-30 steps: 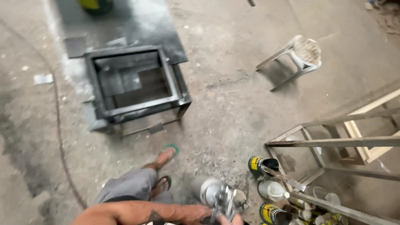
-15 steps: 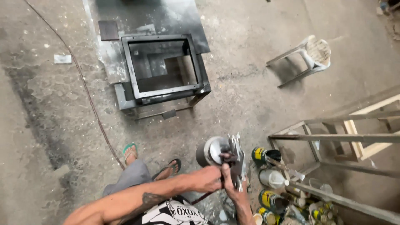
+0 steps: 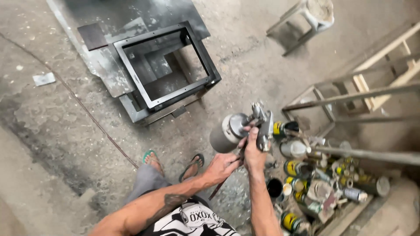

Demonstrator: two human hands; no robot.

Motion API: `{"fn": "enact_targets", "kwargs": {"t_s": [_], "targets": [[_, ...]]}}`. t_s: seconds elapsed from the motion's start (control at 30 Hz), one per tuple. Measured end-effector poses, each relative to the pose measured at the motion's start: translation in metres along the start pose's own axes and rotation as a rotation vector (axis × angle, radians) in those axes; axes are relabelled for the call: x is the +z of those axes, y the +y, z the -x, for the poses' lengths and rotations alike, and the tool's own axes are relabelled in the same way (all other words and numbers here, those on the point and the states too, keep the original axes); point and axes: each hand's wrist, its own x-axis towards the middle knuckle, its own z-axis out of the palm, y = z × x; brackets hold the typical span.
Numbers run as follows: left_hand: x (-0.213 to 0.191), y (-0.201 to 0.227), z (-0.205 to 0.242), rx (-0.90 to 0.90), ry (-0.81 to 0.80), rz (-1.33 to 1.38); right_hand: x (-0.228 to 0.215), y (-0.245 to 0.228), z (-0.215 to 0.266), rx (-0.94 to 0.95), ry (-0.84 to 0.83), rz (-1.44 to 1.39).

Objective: Sanding a metal frame and then applying paint using a pneumatic spray gun.

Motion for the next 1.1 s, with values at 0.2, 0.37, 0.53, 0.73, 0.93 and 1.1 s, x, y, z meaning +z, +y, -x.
{"fn": "enact_targets", "kwargs": {"t_s": [0.2, 0.37, 0.53, 0.73, 0.93, 1.1], "targets": [[-0.019, 0.015, 0.008, -0.379, 0.062, 0.431, 0.013, 0.032, 0.007, 0.015, -0.016, -0.02], [-0.011, -0.04, 0.02, -0.606, 0.057, 0.737, 0.017, 0.04, 0.016, 0.081, 0.036, -0.091], [-0.008, -0.032, 0.013, -0.499, 0.169, 0.705, 0.016, 0.034, 0.015, 0.096, 0.084, -0.136], [0.028, -0.067, 0.021, -0.634, 0.261, 0.957, 0.006, 0.042, 0.007, 0.185, 0.133, -0.121], [0.056, -0.082, 0.001, -0.67, 0.307, 0.984, -0.014, 0.073, -0.021, 0.231, 0.157, -0.077], [0.082, -0.096, -0.016, -0.678, 0.303, 1.006, -0.037, 0.083, -0.042, 0.295, 0.148, -0.009]]}}
